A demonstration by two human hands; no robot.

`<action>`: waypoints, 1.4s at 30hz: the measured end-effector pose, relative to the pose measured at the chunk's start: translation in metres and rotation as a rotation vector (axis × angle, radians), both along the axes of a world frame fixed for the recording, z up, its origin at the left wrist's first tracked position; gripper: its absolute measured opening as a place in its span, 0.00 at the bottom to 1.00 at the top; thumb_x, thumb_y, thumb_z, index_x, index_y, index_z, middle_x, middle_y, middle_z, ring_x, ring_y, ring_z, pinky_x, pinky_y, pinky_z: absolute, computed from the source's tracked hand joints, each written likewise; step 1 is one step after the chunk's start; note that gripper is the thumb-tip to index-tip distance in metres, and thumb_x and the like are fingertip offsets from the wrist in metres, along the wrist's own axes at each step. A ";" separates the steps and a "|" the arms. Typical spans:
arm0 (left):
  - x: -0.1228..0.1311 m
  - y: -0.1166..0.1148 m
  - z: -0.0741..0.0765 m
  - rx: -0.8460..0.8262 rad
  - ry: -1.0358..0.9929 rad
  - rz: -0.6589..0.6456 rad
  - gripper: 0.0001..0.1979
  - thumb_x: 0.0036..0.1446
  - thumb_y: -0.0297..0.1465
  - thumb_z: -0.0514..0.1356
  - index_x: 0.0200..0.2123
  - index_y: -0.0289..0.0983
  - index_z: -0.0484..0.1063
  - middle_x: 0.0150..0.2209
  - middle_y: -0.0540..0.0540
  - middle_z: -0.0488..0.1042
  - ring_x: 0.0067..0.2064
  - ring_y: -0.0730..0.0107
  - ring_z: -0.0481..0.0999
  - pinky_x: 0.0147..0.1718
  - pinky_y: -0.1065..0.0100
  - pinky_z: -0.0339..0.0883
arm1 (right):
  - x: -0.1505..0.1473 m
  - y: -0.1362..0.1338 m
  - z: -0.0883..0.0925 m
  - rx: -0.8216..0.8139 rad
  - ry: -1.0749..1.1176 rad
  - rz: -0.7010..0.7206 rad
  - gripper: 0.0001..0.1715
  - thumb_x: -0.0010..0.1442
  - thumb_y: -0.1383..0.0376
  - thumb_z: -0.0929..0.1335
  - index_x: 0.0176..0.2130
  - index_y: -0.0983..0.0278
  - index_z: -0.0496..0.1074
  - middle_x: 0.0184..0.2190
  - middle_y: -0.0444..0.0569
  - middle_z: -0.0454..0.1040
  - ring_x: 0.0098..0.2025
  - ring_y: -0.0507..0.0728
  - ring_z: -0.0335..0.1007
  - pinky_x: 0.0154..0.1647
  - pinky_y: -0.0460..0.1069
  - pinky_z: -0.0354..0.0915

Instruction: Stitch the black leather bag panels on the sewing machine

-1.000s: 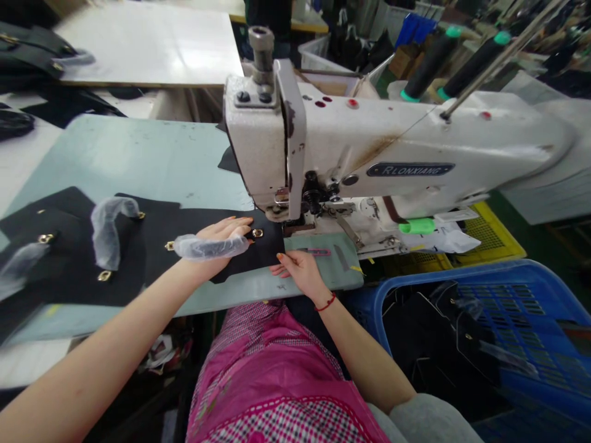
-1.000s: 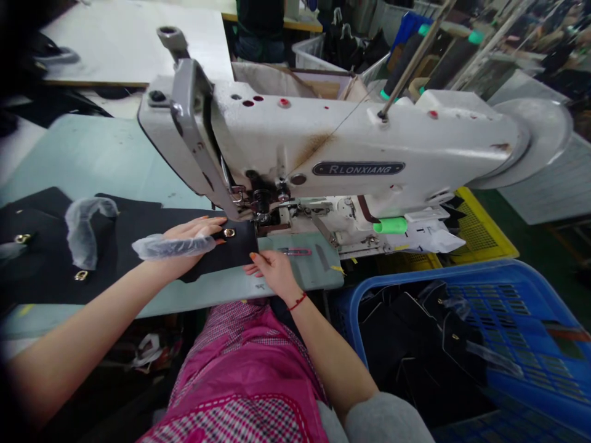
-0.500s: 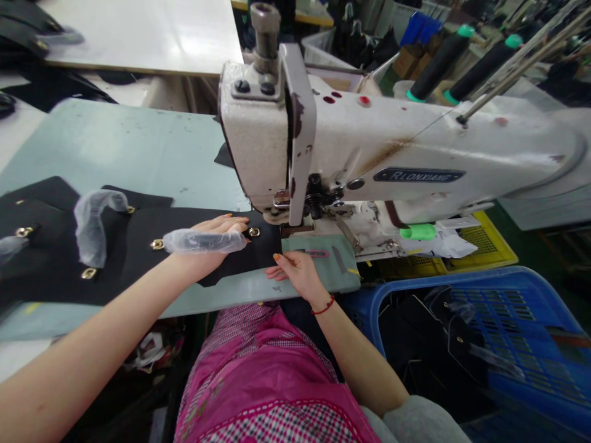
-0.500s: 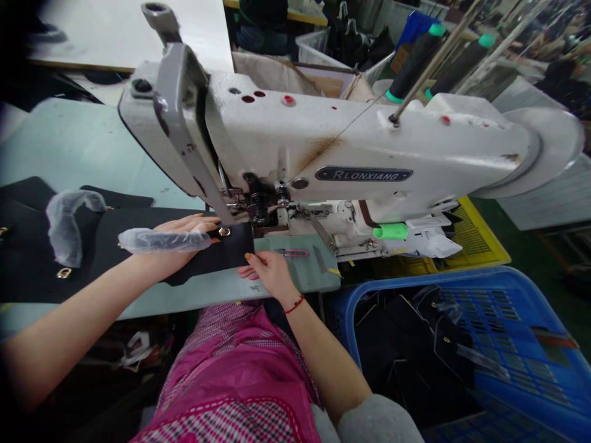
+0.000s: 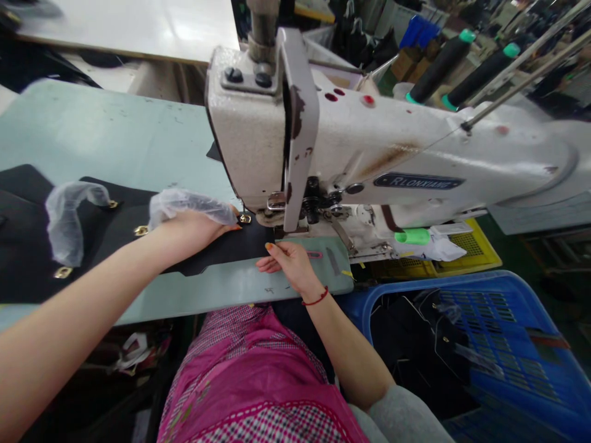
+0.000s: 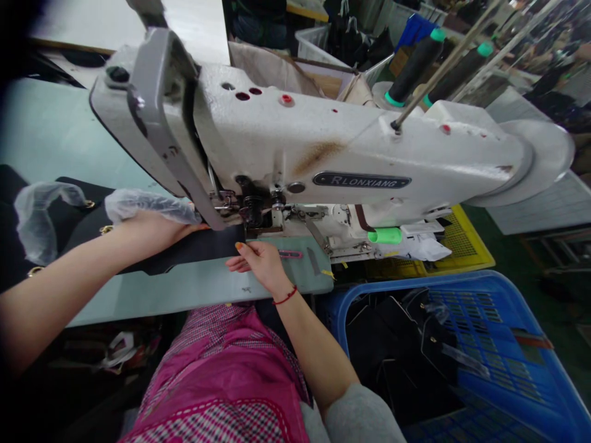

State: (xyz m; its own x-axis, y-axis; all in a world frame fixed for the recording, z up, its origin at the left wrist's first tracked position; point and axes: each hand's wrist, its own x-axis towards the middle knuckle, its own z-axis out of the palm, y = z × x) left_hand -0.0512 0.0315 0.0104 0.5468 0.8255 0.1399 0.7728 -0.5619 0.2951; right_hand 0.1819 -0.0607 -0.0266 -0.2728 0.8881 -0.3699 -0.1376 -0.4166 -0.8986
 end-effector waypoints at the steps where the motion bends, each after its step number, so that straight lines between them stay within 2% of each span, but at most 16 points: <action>1: -0.001 0.003 0.001 -0.015 0.016 -0.018 0.23 0.65 0.45 0.49 0.42 0.34 0.75 0.42 0.36 0.78 0.48 0.56 0.74 0.57 0.54 0.62 | 0.000 0.002 0.001 -0.001 -0.001 -0.002 0.31 0.55 0.41 0.69 0.29 0.67 0.72 0.31 0.54 0.81 0.28 0.53 0.79 0.30 0.45 0.72; 8: -0.004 0.018 0.007 -0.029 0.109 -0.096 0.26 0.68 0.45 0.48 0.52 0.33 0.74 0.52 0.36 0.77 0.52 0.56 0.74 0.55 0.56 0.65 | -0.002 0.015 0.007 0.007 -0.041 0.000 0.33 0.54 0.39 0.69 0.30 0.67 0.72 0.30 0.53 0.81 0.27 0.52 0.78 0.30 0.45 0.73; 13: -0.001 0.030 0.003 -0.080 0.224 -0.050 0.26 0.69 0.44 0.49 0.52 0.29 0.74 0.46 0.34 0.79 0.44 0.55 0.78 0.45 0.58 0.69 | -0.007 0.021 0.010 0.018 -0.072 -0.044 0.34 0.55 0.37 0.68 0.28 0.67 0.71 0.27 0.52 0.80 0.24 0.51 0.76 0.27 0.44 0.71; 16: -0.001 0.037 0.000 -0.149 0.276 -0.001 0.24 0.68 0.42 0.50 0.47 0.27 0.76 0.39 0.34 0.81 0.37 0.59 0.78 0.38 0.62 0.69 | -0.011 0.022 0.010 0.037 -0.117 -0.094 0.34 0.56 0.37 0.67 0.28 0.66 0.71 0.26 0.51 0.80 0.23 0.51 0.74 0.25 0.44 0.70; 19: -0.003 0.027 0.006 -0.224 0.309 0.054 0.26 0.68 0.44 0.50 0.37 0.28 0.77 0.32 0.36 0.80 0.31 0.61 0.76 0.33 0.65 0.67 | -0.014 0.023 0.010 0.037 -0.151 -0.124 0.34 0.57 0.37 0.66 0.30 0.66 0.72 0.25 0.51 0.79 0.22 0.51 0.74 0.24 0.44 0.70; 21: -0.001 0.003 0.016 -0.150 0.289 0.105 0.26 0.67 0.47 0.50 0.36 0.31 0.77 0.32 0.38 0.80 0.30 0.60 0.75 0.30 0.65 0.64 | -0.015 0.023 0.009 0.031 -0.156 -0.132 0.34 0.57 0.38 0.67 0.30 0.66 0.72 0.25 0.52 0.79 0.22 0.51 0.74 0.25 0.45 0.70; 23: 0.006 -0.034 0.023 -0.020 0.164 0.199 0.23 0.67 0.47 0.50 0.39 0.36 0.76 0.34 0.40 0.79 0.33 0.59 0.75 0.29 0.65 0.61 | -0.015 0.022 0.009 0.030 -0.159 -0.141 0.34 0.57 0.37 0.67 0.30 0.66 0.72 0.25 0.52 0.79 0.22 0.51 0.74 0.25 0.44 0.70; 24: 0.013 -0.055 0.023 -0.001 0.025 0.241 0.21 0.68 0.45 0.49 0.39 0.38 0.75 0.36 0.41 0.78 0.36 0.59 0.75 0.31 0.64 0.61 | -0.015 0.021 0.009 0.034 -0.161 -0.148 0.34 0.56 0.37 0.67 0.30 0.66 0.72 0.25 0.52 0.79 0.22 0.52 0.74 0.25 0.45 0.70; 25: 0.022 -0.075 0.019 -0.047 -0.165 0.255 0.19 0.68 0.43 0.49 0.35 0.39 0.73 0.33 0.43 0.76 0.35 0.61 0.73 0.31 0.64 0.62 | -0.015 0.020 0.009 0.043 -0.165 -0.156 0.34 0.57 0.37 0.66 0.30 0.66 0.72 0.24 0.51 0.79 0.22 0.52 0.74 0.25 0.45 0.70; 26: 0.032 -0.092 0.013 -0.175 -0.382 0.248 0.19 0.67 0.44 0.50 0.29 0.39 0.70 0.28 0.46 0.72 0.30 0.65 0.69 0.29 0.65 0.60 | -0.016 0.020 0.009 0.056 -0.171 -0.164 0.34 0.57 0.37 0.66 0.30 0.66 0.72 0.24 0.51 0.78 0.22 0.52 0.74 0.24 0.45 0.69; 28: 0.055 -0.113 -0.006 -0.567 -0.802 0.302 0.19 0.61 0.48 0.58 0.28 0.39 0.68 0.23 0.50 0.65 0.24 0.71 0.62 0.23 0.69 0.56 | -0.016 0.019 0.010 0.092 -0.191 -0.179 0.33 0.58 0.38 0.66 0.29 0.65 0.72 0.22 0.50 0.78 0.22 0.53 0.74 0.24 0.45 0.69; 30: 0.073 -0.113 -0.026 -0.897 -1.169 0.412 0.20 0.54 0.51 0.63 0.32 0.39 0.71 0.22 0.52 0.61 0.21 0.75 0.56 0.19 0.72 0.49 | -0.017 0.018 0.010 0.131 -0.212 -0.195 0.32 0.58 0.39 0.66 0.28 0.65 0.72 0.21 0.50 0.77 0.21 0.53 0.73 0.24 0.45 0.69; 31: 0.079 -0.107 -0.033 -1.000 -1.308 0.452 0.22 0.51 0.52 0.65 0.34 0.38 0.72 0.23 0.52 0.61 0.21 0.76 0.56 0.19 0.73 0.47 | -0.017 0.018 0.010 0.148 -0.223 -0.201 0.32 0.59 0.39 0.66 0.28 0.65 0.72 0.21 0.49 0.76 0.21 0.53 0.73 0.24 0.46 0.68; 33: 0.085 -0.089 -0.041 -1.080 -1.480 0.524 0.23 0.46 0.51 0.69 0.33 0.37 0.73 0.24 0.52 0.62 0.22 0.77 0.57 0.19 0.74 0.47 | -0.017 0.017 0.010 0.173 -0.246 -0.211 0.31 0.59 0.40 0.66 0.28 0.64 0.72 0.20 0.49 0.76 0.21 0.53 0.73 0.24 0.46 0.68; 37: 0.082 -0.063 -0.039 -1.069 -1.487 0.658 0.23 0.41 0.43 0.74 0.21 0.35 0.67 0.20 0.53 0.59 0.22 0.79 0.56 0.19 0.75 0.50 | -0.018 0.013 0.007 0.159 -0.224 -0.235 0.29 0.59 0.41 0.67 0.28 0.64 0.72 0.23 0.49 0.77 0.23 0.52 0.73 0.25 0.45 0.69; 42: 0.079 -0.062 -0.036 -1.201 -1.520 0.540 0.24 0.41 0.42 0.74 0.20 0.35 0.63 0.19 0.56 0.55 0.21 0.82 0.51 0.17 0.77 0.48 | -0.023 0.008 0.005 0.005 -0.008 -0.303 0.26 0.55 0.44 0.70 0.32 0.65 0.73 0.30 0.49 0.79 0.25 0.50 0.72 0.22 0.42 0.67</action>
